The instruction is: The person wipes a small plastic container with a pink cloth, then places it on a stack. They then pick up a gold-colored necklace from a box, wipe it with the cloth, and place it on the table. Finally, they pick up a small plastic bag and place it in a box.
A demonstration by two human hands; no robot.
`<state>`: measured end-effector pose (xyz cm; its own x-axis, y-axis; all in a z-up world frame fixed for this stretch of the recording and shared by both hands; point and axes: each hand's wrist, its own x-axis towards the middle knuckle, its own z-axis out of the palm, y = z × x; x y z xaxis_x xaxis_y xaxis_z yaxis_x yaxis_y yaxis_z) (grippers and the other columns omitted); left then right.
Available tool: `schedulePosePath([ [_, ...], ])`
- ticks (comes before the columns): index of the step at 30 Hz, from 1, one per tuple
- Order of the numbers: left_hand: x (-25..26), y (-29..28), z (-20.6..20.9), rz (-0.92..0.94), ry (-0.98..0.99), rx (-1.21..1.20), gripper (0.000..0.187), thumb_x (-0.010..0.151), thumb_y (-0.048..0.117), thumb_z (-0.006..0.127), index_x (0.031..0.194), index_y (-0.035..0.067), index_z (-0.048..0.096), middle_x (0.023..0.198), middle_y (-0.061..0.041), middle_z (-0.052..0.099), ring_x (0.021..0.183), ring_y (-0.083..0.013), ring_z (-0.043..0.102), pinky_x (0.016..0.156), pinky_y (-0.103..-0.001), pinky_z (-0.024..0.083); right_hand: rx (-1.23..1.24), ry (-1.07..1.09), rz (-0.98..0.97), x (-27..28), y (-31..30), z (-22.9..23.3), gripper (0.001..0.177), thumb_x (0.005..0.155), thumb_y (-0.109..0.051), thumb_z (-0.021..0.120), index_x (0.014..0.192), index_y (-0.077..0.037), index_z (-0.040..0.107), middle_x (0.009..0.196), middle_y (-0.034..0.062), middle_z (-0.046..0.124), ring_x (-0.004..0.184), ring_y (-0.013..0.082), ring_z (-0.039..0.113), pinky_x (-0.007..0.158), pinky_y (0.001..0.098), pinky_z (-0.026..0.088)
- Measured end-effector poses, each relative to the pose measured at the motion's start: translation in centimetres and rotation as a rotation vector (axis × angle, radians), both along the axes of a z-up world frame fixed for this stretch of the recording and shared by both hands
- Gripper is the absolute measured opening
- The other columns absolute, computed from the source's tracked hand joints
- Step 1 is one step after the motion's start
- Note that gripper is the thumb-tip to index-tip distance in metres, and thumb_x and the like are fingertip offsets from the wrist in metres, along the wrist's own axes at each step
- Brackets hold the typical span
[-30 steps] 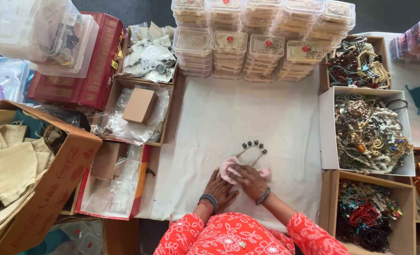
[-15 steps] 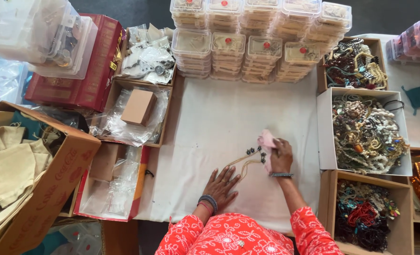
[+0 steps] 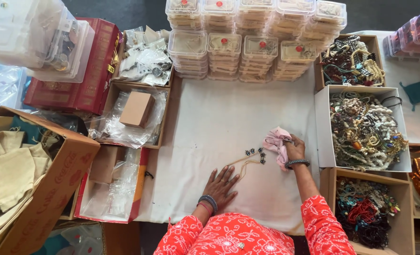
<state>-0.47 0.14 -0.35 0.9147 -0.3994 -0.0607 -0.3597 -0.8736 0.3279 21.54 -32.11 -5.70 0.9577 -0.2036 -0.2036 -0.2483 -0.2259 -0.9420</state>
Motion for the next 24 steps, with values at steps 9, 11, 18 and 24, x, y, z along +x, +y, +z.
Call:
schedulePosePath([
  [9,6.7,-3.4,1.6,0.328,-0.013,-0.535,0.050,0.098,0.037,0.062,0.138,0.007,0.060,0.146,-0.013,0.057,0.140,-0.0315,0.049,0.119,-0.045,0.037,0.471,0.110,0.087,-1.8,0.5,3.1,0.025,0.093,0.004,0.064,0.116,0.001,0.072,0.103,0.0058,0.074,0.089,0.0136,0.069,0.077,0.0296,0.057],
  [11,9.8,-5.0,0.1,0.315,-0.011,-0.605,0.051,0.096,0.033,0.065,0.139,0.005,0.058,0.144,-0.015,0.057,0.137,-0.0341,0.050,0.117,-0.045,0.039,0.546,0.124,0.110,-2.2,0.5,3.5,0.028,0.091,0.005,0.062,0.117,0.000,0.072,0.104,0.0070,0.074,0.091,0.0151,0.070,0.080,0.0303,0.058],
  [18,16.5,-7.9,2.1,0.193,0.400,-0.533,0.035,0.085,0.018,0.071,0.116,0.003,0.071,0.108,-0.019,0.072,0.110,-0.0367,0.062,0.096,-0.045,0.051,0.917,0.253,0.107,-3.0,-1.8,1.2,0.025,0.094,0.002,0.053,0.115,0.005,0.066,0.106,0.0161,0.073,0.096,0.0261,0.073,0.090,0.0368,0.058],
  [24,15.8,-8.3,-1.7,0.341,0.736,-0.942,0.019,0.093,0.008,0.064,0.109,0.000,0.071,0.087,-0.010,0.076,0.076,-0.0151,0.072,0.072,-0.030,0.056,1.054,0.285,0.026,-3.8,-2.3,-0.2,0.031,0.096,-0.004,0.051,0.125,0.004,0.061,0.109,0.0163,0.070,0.098,0.0270,0.072,0.090,0.0383,0.058],
])
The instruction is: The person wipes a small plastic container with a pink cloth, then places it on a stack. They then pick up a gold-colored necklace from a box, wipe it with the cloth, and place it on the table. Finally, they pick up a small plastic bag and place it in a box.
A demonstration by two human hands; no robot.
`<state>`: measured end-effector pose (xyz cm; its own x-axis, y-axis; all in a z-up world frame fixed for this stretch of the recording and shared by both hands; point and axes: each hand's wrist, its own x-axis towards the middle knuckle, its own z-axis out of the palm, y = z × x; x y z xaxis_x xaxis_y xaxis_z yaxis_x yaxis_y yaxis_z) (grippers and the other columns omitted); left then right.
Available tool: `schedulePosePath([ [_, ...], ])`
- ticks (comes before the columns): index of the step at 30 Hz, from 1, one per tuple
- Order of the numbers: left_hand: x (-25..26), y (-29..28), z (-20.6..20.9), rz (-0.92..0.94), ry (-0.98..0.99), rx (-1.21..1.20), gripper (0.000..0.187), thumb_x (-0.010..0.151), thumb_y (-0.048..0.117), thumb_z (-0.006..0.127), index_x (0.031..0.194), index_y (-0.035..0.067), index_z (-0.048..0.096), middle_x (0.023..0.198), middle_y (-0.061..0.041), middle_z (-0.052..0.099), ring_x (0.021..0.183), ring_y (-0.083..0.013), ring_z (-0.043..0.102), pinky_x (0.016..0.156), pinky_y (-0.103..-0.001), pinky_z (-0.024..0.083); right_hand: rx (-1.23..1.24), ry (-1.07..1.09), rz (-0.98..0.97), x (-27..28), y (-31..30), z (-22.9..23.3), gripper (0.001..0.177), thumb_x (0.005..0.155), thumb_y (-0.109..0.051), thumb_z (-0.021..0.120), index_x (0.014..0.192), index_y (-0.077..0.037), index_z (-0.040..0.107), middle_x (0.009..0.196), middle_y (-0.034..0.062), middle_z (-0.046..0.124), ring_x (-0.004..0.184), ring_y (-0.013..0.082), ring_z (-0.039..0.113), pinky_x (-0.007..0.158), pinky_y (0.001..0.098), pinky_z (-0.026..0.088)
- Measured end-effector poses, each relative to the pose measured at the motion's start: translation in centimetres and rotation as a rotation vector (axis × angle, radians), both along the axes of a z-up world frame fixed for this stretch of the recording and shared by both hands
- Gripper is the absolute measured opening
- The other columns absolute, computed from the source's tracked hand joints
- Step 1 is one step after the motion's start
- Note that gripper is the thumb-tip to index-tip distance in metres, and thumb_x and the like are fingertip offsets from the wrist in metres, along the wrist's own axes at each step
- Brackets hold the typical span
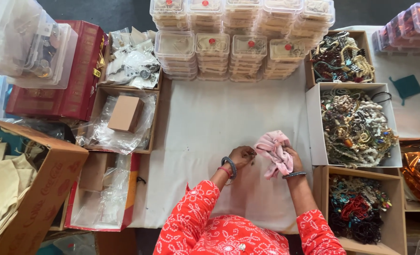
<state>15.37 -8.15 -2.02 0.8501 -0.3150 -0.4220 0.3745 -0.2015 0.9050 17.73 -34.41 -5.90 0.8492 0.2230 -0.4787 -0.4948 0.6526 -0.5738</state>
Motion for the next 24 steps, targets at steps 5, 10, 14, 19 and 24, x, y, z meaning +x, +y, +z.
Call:
schedulePosePath([
  [5,-0.9,0.1,-3.2,0.121,0.032,-0.265,0.020,0.095,0.011,0.069,0.111,-0.001,0.071,0.093,-0.005,0.073,0.082,-0.0115,0.067,0.075,-0.029,0.057,-0.352,-0.012,0.013,-0.7,1.0,0.0,0.034,0.097,-0.010,0.056,0.127,0.005,0.062,0.113,0.0162,0.071,0.097,0.0261,0.071,0.084,0.0367,0.056],
  [10,-1.6,0.4,-2.3,0.123,0.035,-0.306,0.023,0.097,0.015,0.068,0.115,0.000,0.071,0.096,-0.003,0.072,0.086,-0.0108,0.066,0.079,-0.028,0.056,-1.233,-0.364,0.067,-2.4,4.8,7.4,0.043,0.096,-0.017,0.070,0.133,0.002,0.062,0.129,0.0212,0.063,0.117,0.0331,0.060,0.097,0.0431,0.047],
  [14,-1.8,0.6,-1.2,0.124,0.048,-0.325,0.025,0.099,0.017,0.066,0.116,0.000,0.071,0.098,-0.003,0.072,0.088,-0.0105,0.064,0.080,-0.028,0.055,-1.465,-0.815,0.254,-2.6,7.0,12.4,0.056,0.084,-0.016,0.071,0.139,-0.010,0.060,0.143,0.0139,0.057,0.138,0.0338,0.046,0.114,0.0452,0.041],
  [19,-1.6,0.9,-0.7,0.121,0.042,-0.310,0.025,0.098,0.018,0.065,0.115,0.001,0.071,0.099,-0.003,0.073,0.089,-0.0108,0.066,0.081,-0.028,0.056,-1.498,-1.067,0.493,-1.8,7.7,11.6,0.058,0.077,-0.011,0.073,0.135,-0.015,0.065,0.140,0.0075,0.063,0.143,0.0336,0.044,0.115,0.0465,0.040],
  [24,-2.1,1.0,0.1,0.139,0.034,-0.275,0.023,0.099,0.021,0.069,0.106,0.000,0.074,0.090,-0.005,0.070,0.083,-0.0117,0.063,0.076,-0.029,0.054,-1.397,-0.985,0.402,-2.2,7.8,11.8,0.028,0.082,-0.012,0.076,0.111,-0.013,0.076,0.111,0.0076,0.073,0.118,0.0299,0.060,0.096,0.0400,0.052],
])
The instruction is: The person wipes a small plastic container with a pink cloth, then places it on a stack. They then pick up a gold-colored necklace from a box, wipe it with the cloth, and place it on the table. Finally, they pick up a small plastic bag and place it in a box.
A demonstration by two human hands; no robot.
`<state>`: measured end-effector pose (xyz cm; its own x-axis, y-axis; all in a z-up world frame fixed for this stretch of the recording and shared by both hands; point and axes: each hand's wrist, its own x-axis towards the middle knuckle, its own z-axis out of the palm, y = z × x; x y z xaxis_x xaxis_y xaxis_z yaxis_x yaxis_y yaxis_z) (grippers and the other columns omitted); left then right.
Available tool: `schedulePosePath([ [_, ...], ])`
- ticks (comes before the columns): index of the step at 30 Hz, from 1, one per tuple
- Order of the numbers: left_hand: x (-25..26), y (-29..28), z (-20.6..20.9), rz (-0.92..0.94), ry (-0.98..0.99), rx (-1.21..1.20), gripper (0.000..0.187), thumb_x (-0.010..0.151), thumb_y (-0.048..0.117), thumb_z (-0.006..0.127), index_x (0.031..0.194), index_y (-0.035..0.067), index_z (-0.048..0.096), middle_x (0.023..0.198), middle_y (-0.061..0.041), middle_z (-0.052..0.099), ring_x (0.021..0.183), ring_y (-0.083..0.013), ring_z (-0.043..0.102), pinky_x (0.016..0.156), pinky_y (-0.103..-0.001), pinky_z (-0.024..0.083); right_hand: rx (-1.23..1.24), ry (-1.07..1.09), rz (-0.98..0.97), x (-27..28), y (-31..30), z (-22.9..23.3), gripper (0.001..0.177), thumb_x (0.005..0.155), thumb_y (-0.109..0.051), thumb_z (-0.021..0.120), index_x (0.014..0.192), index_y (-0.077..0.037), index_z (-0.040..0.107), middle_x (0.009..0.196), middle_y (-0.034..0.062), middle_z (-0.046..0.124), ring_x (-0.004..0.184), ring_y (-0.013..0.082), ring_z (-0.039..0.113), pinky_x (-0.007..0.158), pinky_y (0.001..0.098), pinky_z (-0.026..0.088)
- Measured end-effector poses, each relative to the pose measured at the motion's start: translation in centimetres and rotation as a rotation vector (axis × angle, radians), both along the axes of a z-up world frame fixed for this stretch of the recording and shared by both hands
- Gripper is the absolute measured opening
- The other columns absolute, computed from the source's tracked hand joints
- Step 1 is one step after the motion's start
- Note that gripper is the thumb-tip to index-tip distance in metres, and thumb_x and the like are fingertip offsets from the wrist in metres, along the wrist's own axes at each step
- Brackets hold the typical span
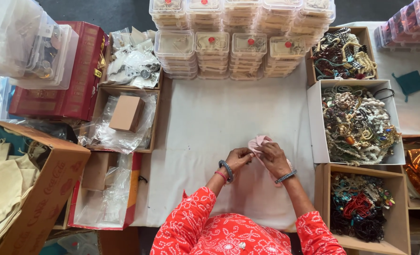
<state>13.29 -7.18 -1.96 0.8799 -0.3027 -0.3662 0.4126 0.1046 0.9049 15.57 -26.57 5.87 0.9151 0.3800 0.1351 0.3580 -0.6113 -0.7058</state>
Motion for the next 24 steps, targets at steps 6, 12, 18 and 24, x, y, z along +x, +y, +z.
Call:
schedulePosePath([
  [6,0.1,-1.0,-0.7,0.063,0.025,0.040,0.021,0.097,0.020,0.065,0.101,0.002,0.075,0.085,-0.001,0.073,0.076,-0.0087,0.065,0.070,-0.026,0.055,0.028,0.082,-0.073,-0.9,0.3,0.2,0.021,0.084,-0.006,0.073,0.104,-0.005,0.075,0.087,0.0091,0.068,0.090,0.0279,0.061,0.076,0.0388,0.051],
  [12,0.2,-1.9,-2.2,0.206,-0.017,0.280,0.021,0.094,0.018,0.065,0.093,-0.002,0.074,0.076,-0.006,0.073,0.065,-0.0113,0.067,0.060,-0.028,0.055,0.100,-0.046,-0.017,-2.6,1.0,-0.4,0.017,0.080,-0.003,0.069,0.097,-0.001,0.069,0.091,0.0120,0.067,0.091,0.0290,0.062,0.076,0.0398,0.050],
  [18,0.4,-0.3,-1.8,0.383,0.161,0.024,0.021,0.096,0.019,0.066,0.096,0.000,0.075,0.078,-0.003,0.071,0.068,-0.0097,0.066,0.064,-0.028,0.057,0.004,0.133,-0.601,-2.8,-3.7,-5.7,0.022,0.097,-0.019,0.067,0.113,-0.004,0.068,0.106,0.0136,0.064,0.099,0.0296,0.063,0.085,0.0428,0.052],
  [24,3.1,0.8,-5.2,0.392,0.033,-0.085,0.029,0.102,0.019,0.069,0.109,-0.008,0.075,0.086,-0.014,0.070,0.071,-0.0152,0.063,0.062,-0.029,0.053,-0.305,-0.205,-0.369,-2.8,-2.1,-0.8,0.071,0.085,-0.042,0.071,0.147,-0.013,0.049,0.147,0.0187,0.045,0.133,0.0411,0.043,0.106,0.0559,0.037],
])
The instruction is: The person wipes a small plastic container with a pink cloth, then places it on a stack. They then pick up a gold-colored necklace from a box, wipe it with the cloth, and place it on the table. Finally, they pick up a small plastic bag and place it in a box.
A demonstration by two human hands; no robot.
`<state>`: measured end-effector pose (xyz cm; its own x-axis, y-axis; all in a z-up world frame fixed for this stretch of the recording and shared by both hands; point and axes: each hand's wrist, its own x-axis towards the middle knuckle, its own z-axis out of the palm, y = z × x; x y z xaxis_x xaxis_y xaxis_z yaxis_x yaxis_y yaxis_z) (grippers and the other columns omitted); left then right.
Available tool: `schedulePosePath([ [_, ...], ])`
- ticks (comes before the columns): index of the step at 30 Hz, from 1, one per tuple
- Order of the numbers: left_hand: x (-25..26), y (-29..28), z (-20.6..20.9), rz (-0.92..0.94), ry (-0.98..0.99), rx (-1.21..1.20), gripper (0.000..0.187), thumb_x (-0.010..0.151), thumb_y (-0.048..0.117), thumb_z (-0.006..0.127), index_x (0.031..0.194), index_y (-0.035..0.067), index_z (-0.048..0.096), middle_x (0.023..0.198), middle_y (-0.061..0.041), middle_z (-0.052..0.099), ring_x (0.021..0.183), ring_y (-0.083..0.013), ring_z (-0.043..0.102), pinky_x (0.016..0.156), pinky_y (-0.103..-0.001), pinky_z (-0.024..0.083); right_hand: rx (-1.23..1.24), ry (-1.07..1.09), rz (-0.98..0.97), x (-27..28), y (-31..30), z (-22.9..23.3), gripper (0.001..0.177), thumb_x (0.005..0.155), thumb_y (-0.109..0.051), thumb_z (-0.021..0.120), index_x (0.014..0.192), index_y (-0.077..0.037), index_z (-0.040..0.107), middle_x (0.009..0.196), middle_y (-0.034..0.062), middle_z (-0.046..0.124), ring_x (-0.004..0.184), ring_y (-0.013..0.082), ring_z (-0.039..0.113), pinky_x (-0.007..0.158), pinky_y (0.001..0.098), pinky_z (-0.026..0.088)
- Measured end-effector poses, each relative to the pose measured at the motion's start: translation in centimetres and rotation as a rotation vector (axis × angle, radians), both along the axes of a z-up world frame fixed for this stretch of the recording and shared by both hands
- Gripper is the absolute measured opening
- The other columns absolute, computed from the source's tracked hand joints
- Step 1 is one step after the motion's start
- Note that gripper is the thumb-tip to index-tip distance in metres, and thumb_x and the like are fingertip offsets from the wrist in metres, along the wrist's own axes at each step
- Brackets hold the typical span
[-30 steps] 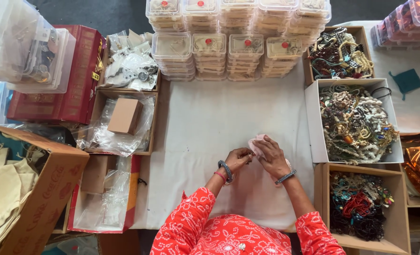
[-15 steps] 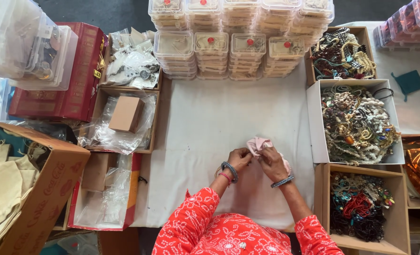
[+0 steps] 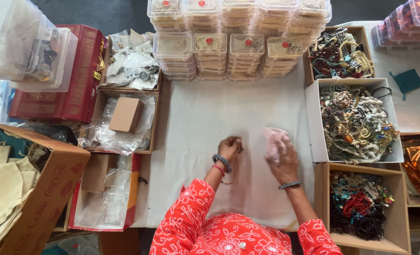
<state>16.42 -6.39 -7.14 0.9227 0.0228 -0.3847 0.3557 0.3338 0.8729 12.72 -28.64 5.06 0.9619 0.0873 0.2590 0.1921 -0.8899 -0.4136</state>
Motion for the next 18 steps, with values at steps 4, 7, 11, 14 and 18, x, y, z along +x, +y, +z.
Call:
schedulePosePath([
  [4,0.2,3.7,6.8,0.063,0.016,0.287,0.042,0.093,0.019,0.063,0.133,0.005,0.059,0.123,-0.010,0.063,0.099,-0.0240,0.069,0.077,-0.037,0.060,-0.214,0.061,0.032,-1.2,0.7,-1.1,0.072,0.076,-0.041,0.075,0.142,-0.024,0.053,0.149,0.0118,0.046,0.132,0.0389,0.043,0.101,0.0557,0.039],
  [7,-3.1,5.4,7.1,0.098,-0.327,0.898,0.047,0.096,0.017,0.058,0.140,0.000,0.059,0.141,-0.023,0.056,0.128,-0.0394,0.054,0.108,-0.047,0.046,-0.200,0.030,-0.045,-1.3,-0.8,-4.5,0.053,0.083,-0.027,0.072,0.135,-0.025,0.063,0.140,0.0051,0.059,0.123,0.0340,0.054,0.098,0.0494,0.048],
  [11,-11.6,5.9,8.8,-0.415,-0.512,1.302,0.055,0.096,0.035,0.056,0.145,0.010,0.053,0.154,-0.014,0.049,0.146,-0.0305,0.039,0.119,-0.052,0.027,0.024,-0.061,-0.042,-1.4,-0.5,-4.5,0.033,0.090,-0.015,0.068,0.122,-0.011,0.067,0.118,0.0096,0.068,0.108,0.0342,0.063,0.089,0.0461,0.054],
  [14,-16.4,6.3,8.0,-0.534,-0.614,1.358,0.067,0.094,0.041,0.055,0.152,0.011,0.045,0.161,-0.013,0.042,0.150,-0.0286,0.029,0.118,-0.054,0.016,-0.084,0.133,0.110,-4.6,2.3,-6.2,0.028,0.094,-0.021,0.064,0.121,-0.015,0.068,0.099,0.0106,0.069,0.089,0.0319,0.066,0.077,0.0458,0.056],
  [18,-17.5,6.9,11.3,-0.994,-0.209,1.358,0.068,0.104,0.050,0.045,0.161,0.015,0.035,0.165,-0.003,0.035,0.157,-0.0220,0.023,0.132,-0.052,0.006,0.080,0.044,0.526,-8.3,8.6,0.9,0.038,0.087,-0.009,0.060,0.122,-0.021,0.070,0.103,0.0121,0.069,0.086,0.0306,0.069,0.062,0.0423,0.058],
])
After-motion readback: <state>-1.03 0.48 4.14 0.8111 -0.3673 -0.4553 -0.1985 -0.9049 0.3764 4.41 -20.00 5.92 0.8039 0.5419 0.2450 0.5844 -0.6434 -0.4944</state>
